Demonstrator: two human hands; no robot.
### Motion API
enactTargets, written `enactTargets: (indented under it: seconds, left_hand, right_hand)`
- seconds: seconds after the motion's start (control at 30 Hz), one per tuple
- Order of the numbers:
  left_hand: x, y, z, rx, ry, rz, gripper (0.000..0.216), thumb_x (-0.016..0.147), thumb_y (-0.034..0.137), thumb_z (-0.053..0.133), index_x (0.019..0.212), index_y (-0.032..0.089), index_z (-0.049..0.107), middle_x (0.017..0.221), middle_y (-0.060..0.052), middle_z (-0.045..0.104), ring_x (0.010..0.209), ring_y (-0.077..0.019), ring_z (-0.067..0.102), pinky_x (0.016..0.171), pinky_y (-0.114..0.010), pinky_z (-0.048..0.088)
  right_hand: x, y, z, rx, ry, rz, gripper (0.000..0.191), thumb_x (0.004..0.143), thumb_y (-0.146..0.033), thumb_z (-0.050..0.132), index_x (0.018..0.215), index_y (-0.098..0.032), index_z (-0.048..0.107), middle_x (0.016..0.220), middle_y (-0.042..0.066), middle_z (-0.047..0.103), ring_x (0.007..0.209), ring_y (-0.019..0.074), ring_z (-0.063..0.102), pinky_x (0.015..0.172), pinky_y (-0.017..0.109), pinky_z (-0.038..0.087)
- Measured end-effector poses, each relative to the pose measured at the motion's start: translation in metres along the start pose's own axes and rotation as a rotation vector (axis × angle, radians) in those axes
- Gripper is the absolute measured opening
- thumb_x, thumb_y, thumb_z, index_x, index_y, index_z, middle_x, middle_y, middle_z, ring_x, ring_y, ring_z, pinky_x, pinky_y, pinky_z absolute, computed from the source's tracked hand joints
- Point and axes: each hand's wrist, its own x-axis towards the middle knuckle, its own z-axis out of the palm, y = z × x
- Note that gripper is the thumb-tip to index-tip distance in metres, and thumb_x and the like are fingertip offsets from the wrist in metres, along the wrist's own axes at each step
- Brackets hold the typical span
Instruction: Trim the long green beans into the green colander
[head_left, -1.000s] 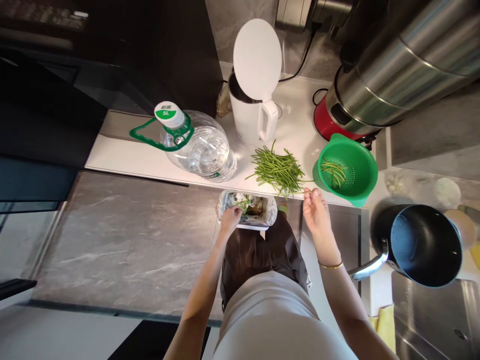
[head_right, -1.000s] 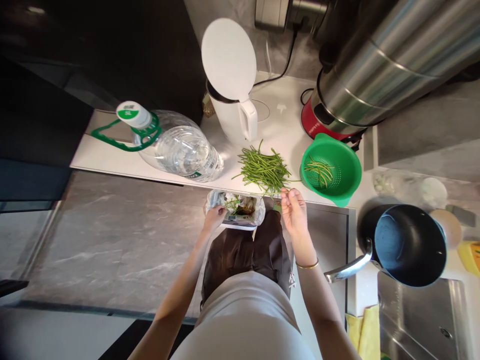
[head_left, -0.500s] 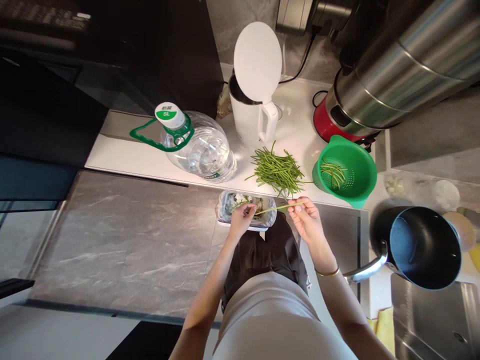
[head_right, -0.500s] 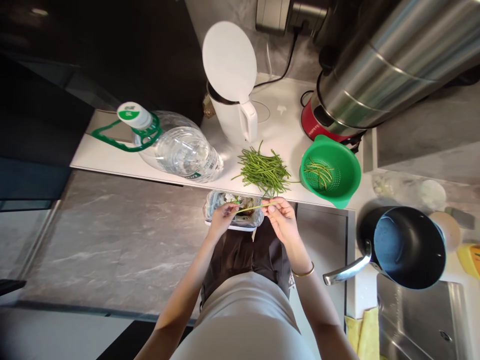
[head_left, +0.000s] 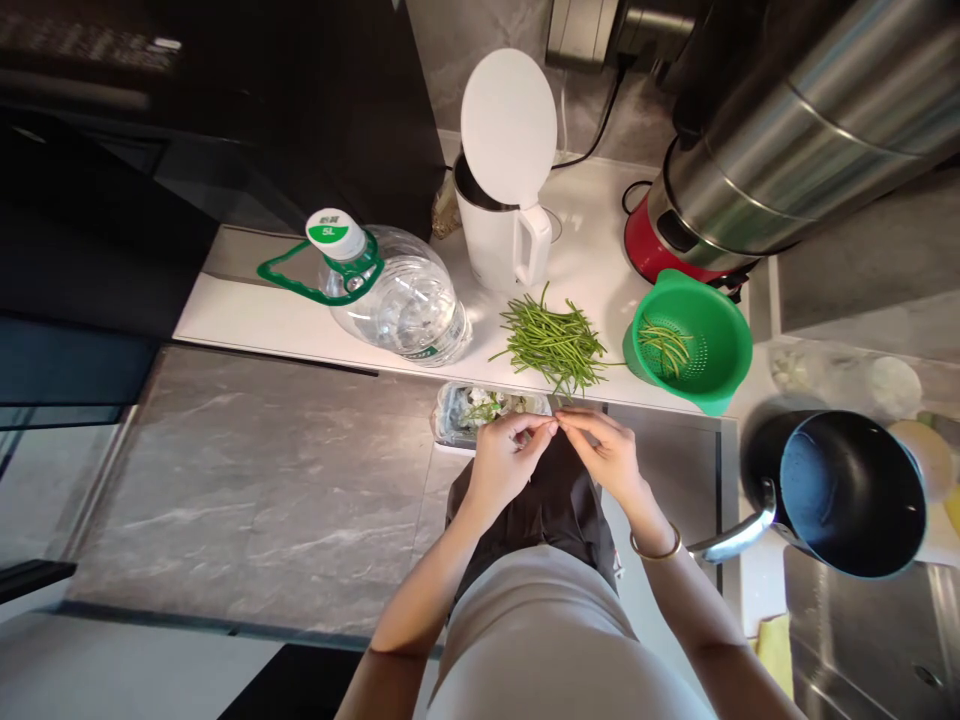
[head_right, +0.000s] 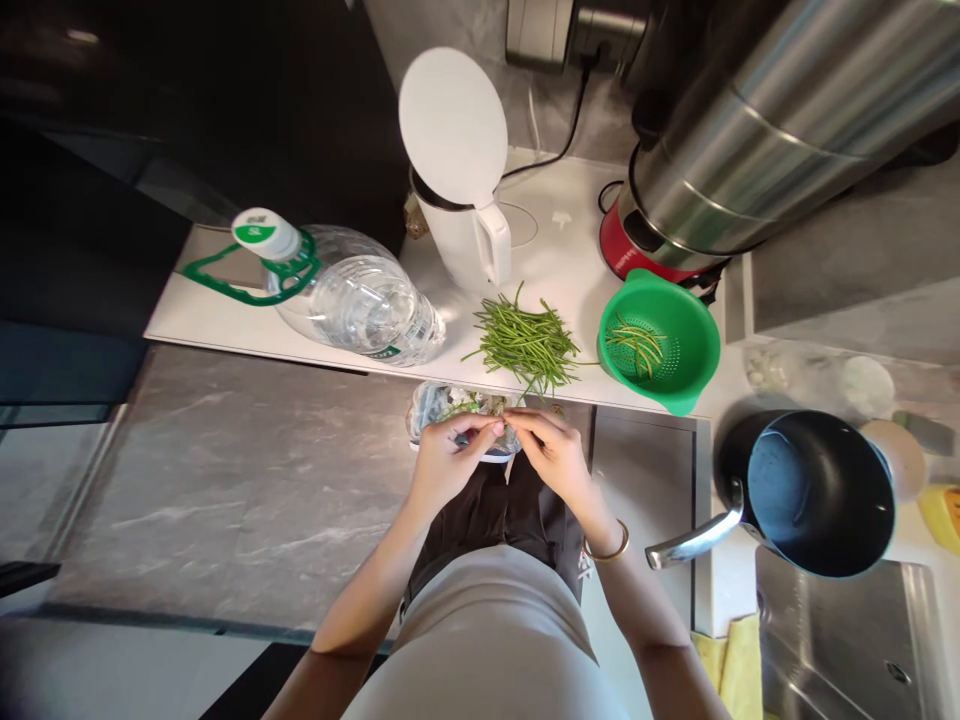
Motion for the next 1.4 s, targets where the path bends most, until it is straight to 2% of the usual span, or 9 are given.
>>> enactTargets:
  seconds: [0.2, 0.37, 0.53, 0.67, 0.87, 1.0, 1.1, 1.2, 1.4]
  left_hand:
    - [-0.002, -0.002, -0.001, 0.063, -0.021, 0.023, 0.017, 0.081, 0.03, 0.058, 0.082, 0.02, 0.071, 0.078, -0.001, 0.072, 0.065, -0.0143, 0.061, 0.063, -0.024, 0.045]
    - [0.0, -0.003, 0.0, 0.052, -0.046, 0.036, 0.01, 0.078, 0.022, 0.058, 0.077, 0.019, 0.067, 0.074, 0.0, 0.069, 0.066, -0.013, 0.06, 0.066, -0.023, 0.045]
    - [0.005, -0.018, -0.009, -0.003, 0.013, -0.003, 0.009, 0.077, 0.023, 0.055, 0.075, 0.019, 0.063, 0.072, 0.0, 0.066, 0.066, -0.013, 0.055, 0.065, -0.023, 0.043]
    - [0.01, -0.046, -0.027, 0.099, 0.079, -0.064, 0.012, 0.079, 0.028, 0.053, 0.078, 0.02, 0.062, 0.072, 0.001, 0.064, 0.062, -0.0126, 0.053, 0.059, -0.023, 0.04]
    - [0.015, -0.091, -0.043, 0.487, 0.045, -0.181, 0.014, 0.081, 0.031, 0.054, 0.081, 0.02, 0.064, 0.079, -0.003, 0.068, 0.075, -0.0169, 0.061, 0.073, -0.027, 0.042]
    - [0.022, -0.119, -0.034, 0.778, -0.046, -0.282, 0.026, 0.084, 0.041, 0.051, 0.08, 0.02, 0.066, 0.08, -0.006, 0.069, 0.081, -0.021, 0.064, 0.081, -0.033, 0.042]
    - [0.027, -0.137, -0.023, 0.891, -0.139, -0.342, 0.026, 0.083, 0.034, 0.053, 0.1, 0.021, 0.067, 0.101, -0.009, 0.069, 0.098, -0.0253, 0.061, 0.088, -0.037, 0.042]
    - [0.028, -0.139, -0.015, 0.812, -0.205, -0.319, 0.041, 0.082, 0.027, 0.056, 0.122, 0.024, 0.058, 0.12, -0.01, 0.063, 0.107, -0.0272, 0.059, 0.09, -0.039, 0.043]
    - [0.017, -0.074, -0.003, 0.066, -0.089, -0.015, 0.027, 0.085, 0.037, 0.054, 0.099, 0.02, 0.07, 0.103, -0.006, 0.07, 0.094, -0.0188, 0.064, 0.084, -0.028, 0.048]
  right_hand:
    - [-0.001, 0.003, -0.004, -0.074, -0.068, -0.104, 0.031, 0.086, -0.016, 0.052, 0.109, -0.033, 0.066, 0.107, 0.0, 0.07, 0.098, 0.0171, 0.066, 0.091, 0.034, 0.053]
    - [-0.007, -0.002, 0.0, 0.008, -0.03, -0.012, 0.026, 0.083, -0.017, 0.058, 0.101, -0.033, 0.07, 0.099, -0.001, 0.072, 0.094, 0.0178, 0.067, 0.087, 0.033, 0.055]
    - [-0.009, 0.001, -0.014, 0.496, 0.26, 0.339, 0.01, 0.075, -0.021, 0.07, 0.084, -0.025, 0.07, 0.083, 0.0, 0.073, 0.067, 0.0133, 0.068, 0.066, 0.026, 0.059]
    - [-0.003, 0.015, -0.042, 0.937, 0.492, 0.453, 0.012, 0.072, -0.021, 0.072, 0.082, -0.027, 0.068, 0.083, -0.004, 0.07, 0.063, 0.005, 0.063, 0.062, 0.014, 0.056]
    - [0.002, 0.022, -0.059, 1.287, 0.556, 0.496, 0.017, 0.075, -0.012, 0.067, 0.084, -0.027, 0.067, 0.084, -0.007, 0.068, 0.066, 0.0006, 0.062, 0.063, 0.006, 0.054]
    - [0.005, 0.018, -0.052, 1.456, 0.568, 0.544, 0.018, 0.076, -0.006, 0.065, 0.083, -0.023, 0.064, 0.082, -0.006, 0.068, 0.066, -0.0004, 0.062, 0.06, 0.003, 0.054]
    - [0.009, 0.018, -0.048, 1.508, 0.582, 0.573, 0.02, 0.078, -0.004, 0.062, 0.084, -0.023, 0.063, 0.083, -0.006, 0.068, 0.067, -0.0001, 0.063, 0.06, 0.005, 0.055]
    - [0.01, 0.018, -0.046, 1.474, 0.618, 0.606, 0.017, 0.079, -0.005, 0.061, 0.082, -0.022, 0.063, 0.082, -0.005, 0.068, 0.067, 0.0005, 0.063, 0.059, 0.005, 0.056]
    - [0.007, 0.015, -0.035, 1.201, 0.555, 0.584, 0.016, 0.069, -0.011, 0.074, 0.079, -0.02, 0.065, 0.084, -0.004, 0.068, 0.066, 0.0007, 0.063, 0.063, 0.005, 0.055]
